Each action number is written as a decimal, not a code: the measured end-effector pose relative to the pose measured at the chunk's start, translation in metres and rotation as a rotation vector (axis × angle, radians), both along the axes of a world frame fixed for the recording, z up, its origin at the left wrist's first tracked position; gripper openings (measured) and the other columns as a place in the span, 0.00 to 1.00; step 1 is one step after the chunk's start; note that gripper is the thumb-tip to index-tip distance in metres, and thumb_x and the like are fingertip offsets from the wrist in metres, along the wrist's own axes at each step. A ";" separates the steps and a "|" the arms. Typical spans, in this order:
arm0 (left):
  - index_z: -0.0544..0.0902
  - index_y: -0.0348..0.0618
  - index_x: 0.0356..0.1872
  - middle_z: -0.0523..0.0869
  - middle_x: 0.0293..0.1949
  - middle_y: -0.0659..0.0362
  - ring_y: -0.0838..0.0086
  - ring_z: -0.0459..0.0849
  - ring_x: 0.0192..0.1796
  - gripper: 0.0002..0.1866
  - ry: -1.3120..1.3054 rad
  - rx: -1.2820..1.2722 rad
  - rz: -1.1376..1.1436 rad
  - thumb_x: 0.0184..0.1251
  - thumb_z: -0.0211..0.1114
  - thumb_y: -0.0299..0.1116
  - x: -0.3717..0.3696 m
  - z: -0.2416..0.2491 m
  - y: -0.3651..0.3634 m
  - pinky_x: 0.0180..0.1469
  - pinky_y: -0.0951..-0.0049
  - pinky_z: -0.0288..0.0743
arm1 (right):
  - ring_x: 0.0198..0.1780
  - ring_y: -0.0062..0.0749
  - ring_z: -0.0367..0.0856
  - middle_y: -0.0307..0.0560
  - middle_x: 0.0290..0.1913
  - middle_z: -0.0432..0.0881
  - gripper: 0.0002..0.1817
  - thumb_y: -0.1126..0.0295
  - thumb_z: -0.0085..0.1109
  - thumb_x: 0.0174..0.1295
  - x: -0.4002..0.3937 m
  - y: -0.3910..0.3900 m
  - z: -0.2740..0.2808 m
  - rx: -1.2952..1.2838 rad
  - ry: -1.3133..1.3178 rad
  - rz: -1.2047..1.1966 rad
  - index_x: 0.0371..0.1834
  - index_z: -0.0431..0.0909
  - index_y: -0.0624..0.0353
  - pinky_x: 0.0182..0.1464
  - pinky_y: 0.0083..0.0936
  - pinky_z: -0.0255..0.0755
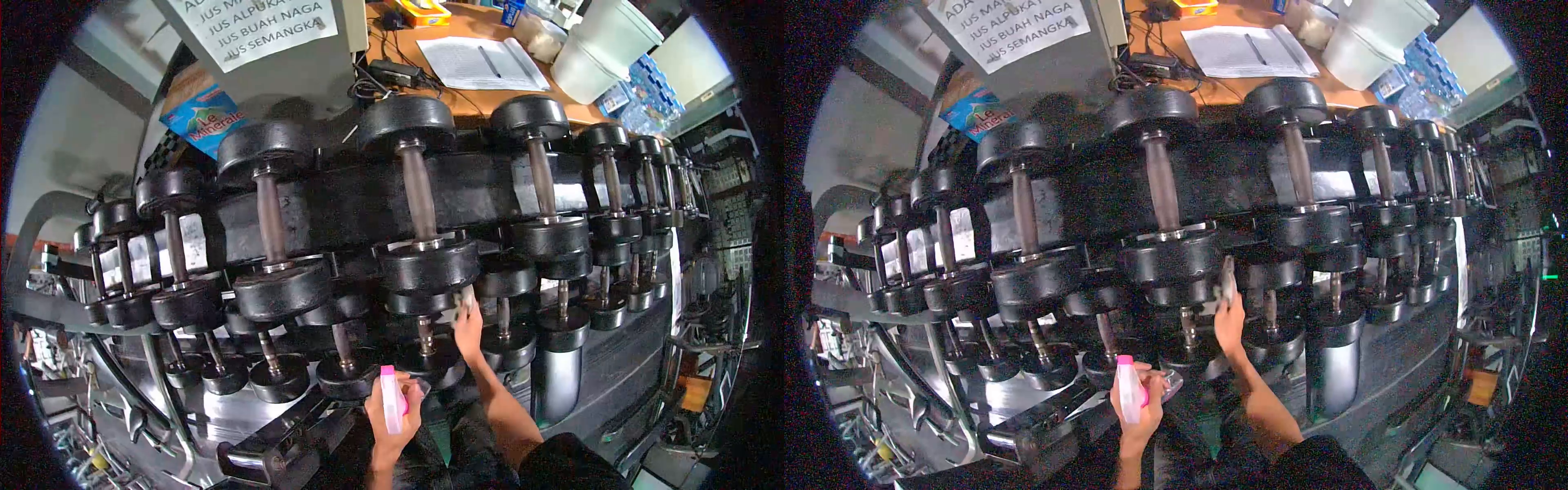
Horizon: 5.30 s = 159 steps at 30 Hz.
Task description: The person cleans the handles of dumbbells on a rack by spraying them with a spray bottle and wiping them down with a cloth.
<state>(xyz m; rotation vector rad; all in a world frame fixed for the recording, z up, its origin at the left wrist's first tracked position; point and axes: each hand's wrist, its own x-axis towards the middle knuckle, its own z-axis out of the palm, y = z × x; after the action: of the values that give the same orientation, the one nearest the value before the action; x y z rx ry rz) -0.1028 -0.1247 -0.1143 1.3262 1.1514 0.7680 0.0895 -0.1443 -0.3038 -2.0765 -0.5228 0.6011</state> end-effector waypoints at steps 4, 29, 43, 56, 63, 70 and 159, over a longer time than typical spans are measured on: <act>0.72 0.34 0.44 0.84 0.31 0.53 0.76 0.83 0.29 0.09 0.040 0.009 -0.036 0.65 0.60 0.21 0.002 0.005 0.003 0.32 0.77 0.75 | 0.58 0.49 0.76 0.63 0.57 0.77 0.21 0.74 0.43 0.68 -0.006 0.000 0.013 -0.039 0.197 -0.056 0.63 0.66 0.69 0.60 0.29 0.66; 0.74 0.32 0.40 0.83 0.30 0.54 0.74 0.84 0.30 0.07 0.066 0.041 -0.034 0.63 0.62 0.22 0.000 -0.003 0.002 0.32 0.76 0.77 | 0.53 0.49 0.79 0.53 0.53 0.80 0.19 0.73 0.58 0.53 0.108 0.100 -0.040 0.051 0.166 0.473 0.51 0.78 0.57 0.55 0.39 0.72; 0.73 0.31 0.39 0.83 0.32 0.52 0.73 0.85 0.30 0.08 0.070 0.071 -0.038 0.63 0.62 0.22 -0.002 -0.006 0.004 0.31 0.76 0.78 | 0.52 0.49 0.79 0.53 0.52 0.80 0.19 0.74 0.58 0.52 0.085 0.119 -0.032 -0.099 -0.224 0.558 0.50 0.79 0.56 0.54 0.40 0.72; 0.77 0.38 0.38 0.84 0.25 0.56 0.75 0.84 0.25 0.09 0.037 0.045 0.047 0.58 0.67 0.24 0.000 -0.002 0.008 0.30 0.77 0.76 | 0.51 0.49 0.79 0.53 0.51 0.80 0.19 0.75 0.58 0.52 0.081 0.115 -0.032 -0.094 -0.226 0.564 0.50 0.79 0.56 0.54 0.40 0.72; 0.72 0.33 0.42 0.85 0.33 0.50 0.71 0.86 0.30 0.11 0.075 0.076 0.000 0.63 0.63 0.24 -0.007 -0.007 0.009 0.32 0.75 0.80 | 0.50 0.49 0.79 0.53 0.51 0.80 0.19 0.75 0.58 0.52 0.102 0.113 -0.030 -0.068 -0.161 0.564 0.49 0.79 0.56 0.54 0.40 0.72; 0.72 0.32 0.42 0.85 0.32 0.50 0.71 0.86 0.30 0.10 0.074 0.108 -0.042 0.64 0.62 0.23 -0.005 -0.007 0.010 0.30 0.76 0.79 | 0.50 0.50 0.79 0.52 0.50 0.80 0.19 0.75 0.58 0.52 0.099 0.109 -0.032 -0.069 -0.170 0.565 0.49 0.80 0.55 0.53 0.40 0.72; 0.76 0.37 0.33 0.86 0.26 0.55 0.73 0.85 0.25 0.07 0.153 0.272 0.020 0.57 0.66 0.22 -0.003 -0.018 -0.006 0.29 0.76 0.77 | 0.42 0.27 0.79 0.40 0.44 0.81 0.15 0.65 0.47 0.70 -0.004 -0.032 0.046 0.432 0.631 -0.582 0.54 0.75 0.60 0.44 0.22 0.72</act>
<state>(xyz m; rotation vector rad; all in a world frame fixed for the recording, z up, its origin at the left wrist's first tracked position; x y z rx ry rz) -0.1063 -0.1305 -0.1320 1.6249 1.2123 0.8730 0.0860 -0.1761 -0.2582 -1.4167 0.2934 0.6712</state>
